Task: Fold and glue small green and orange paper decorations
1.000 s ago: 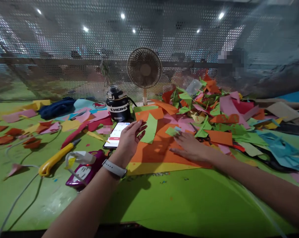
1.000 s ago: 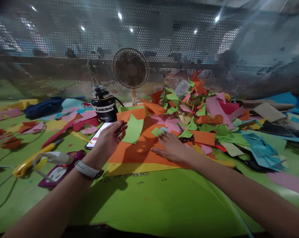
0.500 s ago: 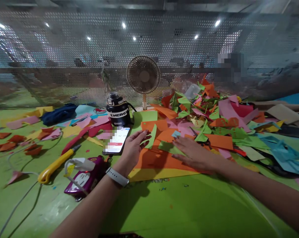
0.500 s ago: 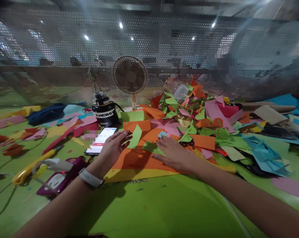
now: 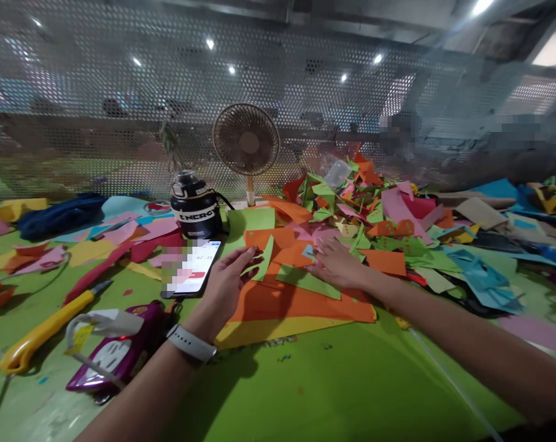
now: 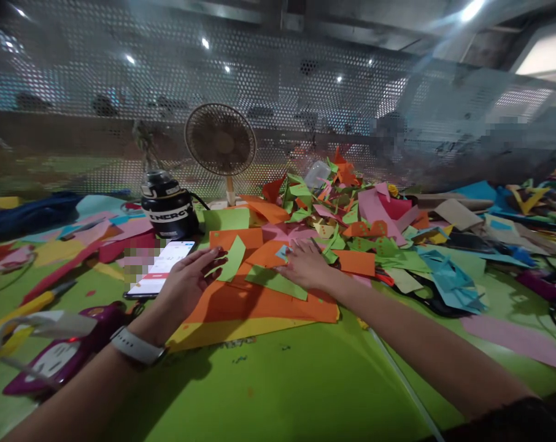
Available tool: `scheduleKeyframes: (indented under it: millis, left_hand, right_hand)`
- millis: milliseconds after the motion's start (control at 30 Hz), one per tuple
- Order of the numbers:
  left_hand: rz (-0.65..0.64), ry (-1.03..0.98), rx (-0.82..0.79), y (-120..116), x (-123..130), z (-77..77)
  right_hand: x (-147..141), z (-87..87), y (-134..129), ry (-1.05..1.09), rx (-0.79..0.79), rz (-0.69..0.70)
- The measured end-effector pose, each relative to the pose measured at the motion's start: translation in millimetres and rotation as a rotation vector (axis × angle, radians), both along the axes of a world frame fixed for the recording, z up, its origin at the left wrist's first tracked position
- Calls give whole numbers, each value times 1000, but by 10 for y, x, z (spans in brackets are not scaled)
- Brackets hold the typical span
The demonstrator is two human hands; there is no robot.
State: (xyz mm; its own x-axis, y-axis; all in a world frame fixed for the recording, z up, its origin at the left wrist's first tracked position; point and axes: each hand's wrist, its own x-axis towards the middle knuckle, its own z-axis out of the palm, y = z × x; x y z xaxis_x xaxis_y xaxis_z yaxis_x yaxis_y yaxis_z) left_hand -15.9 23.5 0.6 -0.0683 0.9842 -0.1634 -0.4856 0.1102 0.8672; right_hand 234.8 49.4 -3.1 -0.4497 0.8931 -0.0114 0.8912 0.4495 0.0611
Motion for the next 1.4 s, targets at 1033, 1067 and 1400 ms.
scheduleKeyframes:
  millis: [1033,1067,1400]
  left_hand:
    - [-55,16,-110,-53,129,-84]
    - [-71,13,-127,-69,149,-88]
    - [-162,-97,-125,-220,293,-139]
  right_hand:
    - [-63,199,3,1583,-423,-273]
    - [-110,207,-49,1627,-435,-266]
    - [-603,170,-397,1687,-475,-331]
